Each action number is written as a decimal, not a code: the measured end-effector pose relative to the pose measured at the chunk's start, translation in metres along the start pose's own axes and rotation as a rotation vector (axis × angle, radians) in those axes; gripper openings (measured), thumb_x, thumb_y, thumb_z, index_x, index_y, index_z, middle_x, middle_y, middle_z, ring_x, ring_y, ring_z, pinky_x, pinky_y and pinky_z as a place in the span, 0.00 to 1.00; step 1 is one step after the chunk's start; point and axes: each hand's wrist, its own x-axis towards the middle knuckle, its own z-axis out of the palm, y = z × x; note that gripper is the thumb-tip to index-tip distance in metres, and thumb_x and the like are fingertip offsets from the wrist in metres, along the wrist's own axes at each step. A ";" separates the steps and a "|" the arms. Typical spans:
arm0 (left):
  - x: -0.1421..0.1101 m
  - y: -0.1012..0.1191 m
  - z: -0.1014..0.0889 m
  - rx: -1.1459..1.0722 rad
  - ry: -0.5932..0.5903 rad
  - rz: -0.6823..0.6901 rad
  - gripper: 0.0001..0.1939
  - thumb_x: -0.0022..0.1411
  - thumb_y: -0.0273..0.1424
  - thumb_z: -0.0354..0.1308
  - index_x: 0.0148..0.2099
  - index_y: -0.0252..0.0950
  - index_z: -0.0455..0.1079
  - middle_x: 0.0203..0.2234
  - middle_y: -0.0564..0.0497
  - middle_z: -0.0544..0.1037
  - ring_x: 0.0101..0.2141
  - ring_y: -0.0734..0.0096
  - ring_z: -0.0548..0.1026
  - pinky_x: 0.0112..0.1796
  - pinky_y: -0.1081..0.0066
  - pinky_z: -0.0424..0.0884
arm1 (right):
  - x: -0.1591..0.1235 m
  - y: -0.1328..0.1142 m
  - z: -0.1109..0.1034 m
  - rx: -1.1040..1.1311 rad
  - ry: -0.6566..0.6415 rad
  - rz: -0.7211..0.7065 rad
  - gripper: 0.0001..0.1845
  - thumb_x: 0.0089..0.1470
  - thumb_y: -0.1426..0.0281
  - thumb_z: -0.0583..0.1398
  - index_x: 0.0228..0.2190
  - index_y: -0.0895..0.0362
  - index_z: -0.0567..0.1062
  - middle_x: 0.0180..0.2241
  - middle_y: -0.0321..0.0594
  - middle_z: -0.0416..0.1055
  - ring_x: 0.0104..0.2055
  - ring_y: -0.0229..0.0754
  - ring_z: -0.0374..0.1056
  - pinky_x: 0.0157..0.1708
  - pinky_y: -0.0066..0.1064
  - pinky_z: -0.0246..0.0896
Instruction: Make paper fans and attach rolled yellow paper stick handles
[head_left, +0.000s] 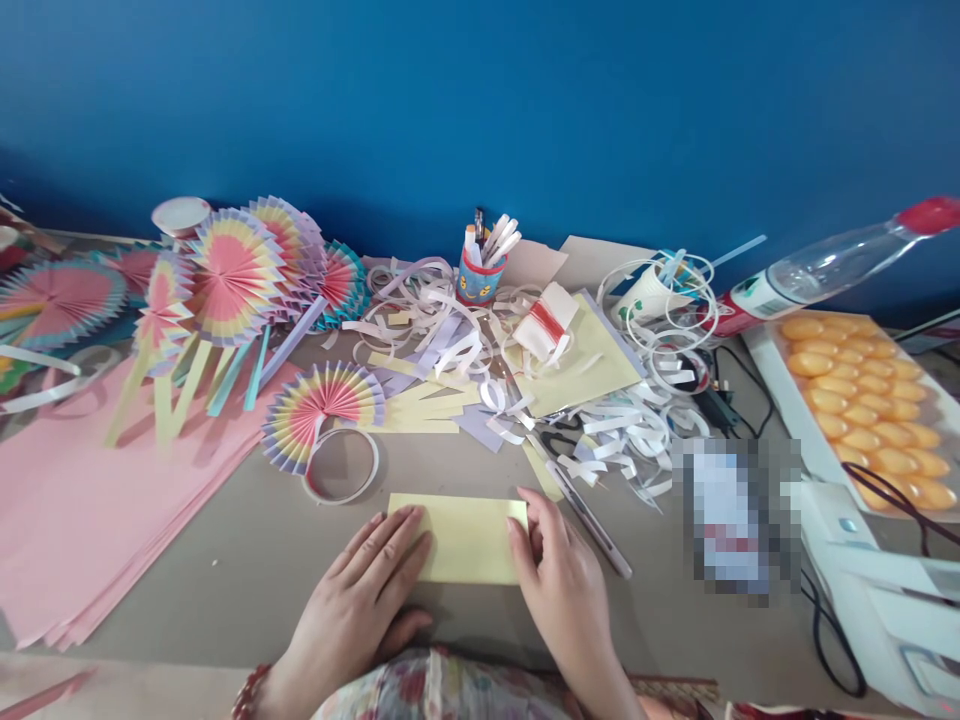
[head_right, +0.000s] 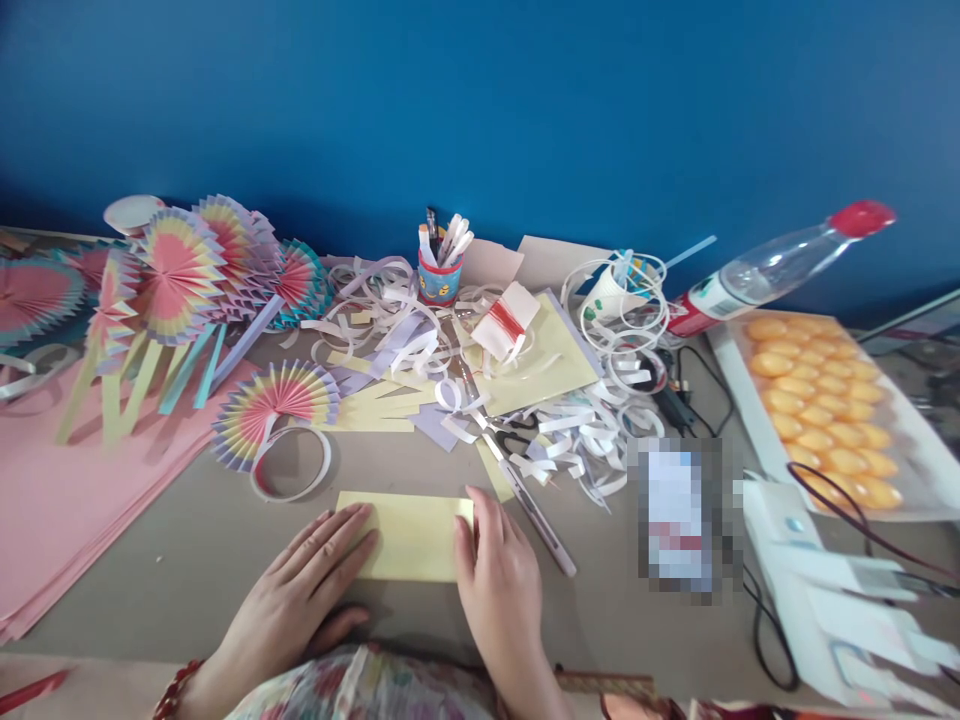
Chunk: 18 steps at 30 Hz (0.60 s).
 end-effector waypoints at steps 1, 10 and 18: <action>0.000 0.000 0.000 0.002 0.002 -0.002 0.31 0.67 0.51 0.52 0.62 0.35 0.68 0.63 0.42 0.67 0.63 0.56 0.64 0.65 0.59 0.55 | 0.001 -0.001 -0.001 0.006 -0.003 0.017 0.15 0.68 0.66 0.50 0.51 0.59 0.67 0.34 0.45 0.74 0.33 0.45 0.74 0.31 0.33 0.67; -0.001 -0.001 -0.001 0.069 -0.031 0.031 0.37 0.64 0.58 0.49 0.65 0.39 0.63 0.64 0.40 0.65 0.63 0.53 0.64 0.63 0.58 0.56 | 0.004 -0.003 -0.009 0.091 -0.012 0.054 0.07 0.65 0.69 0.52 0.43 0.54 0.68 0.42 0.46 0.69 0.42 0.47 0.71 0.37 0.35 0.68; 0.009 0.004 -0.009 0.026 0.011 -0.022 0.36 0.63 0.61 0.46 0.59 0.41 0.71 0.60 0.41 0.70 0.60 0.53 0.65 0.60 0.58 0.59 | 0.008 -0.001 -0.013 0.088 -0.064 -0.018 0.09 0.65 0.71 0.52 0.37 0.53 0.72 0.38 0.42 0.71 0.38 0.44 0.71 0.37 0.33 0.64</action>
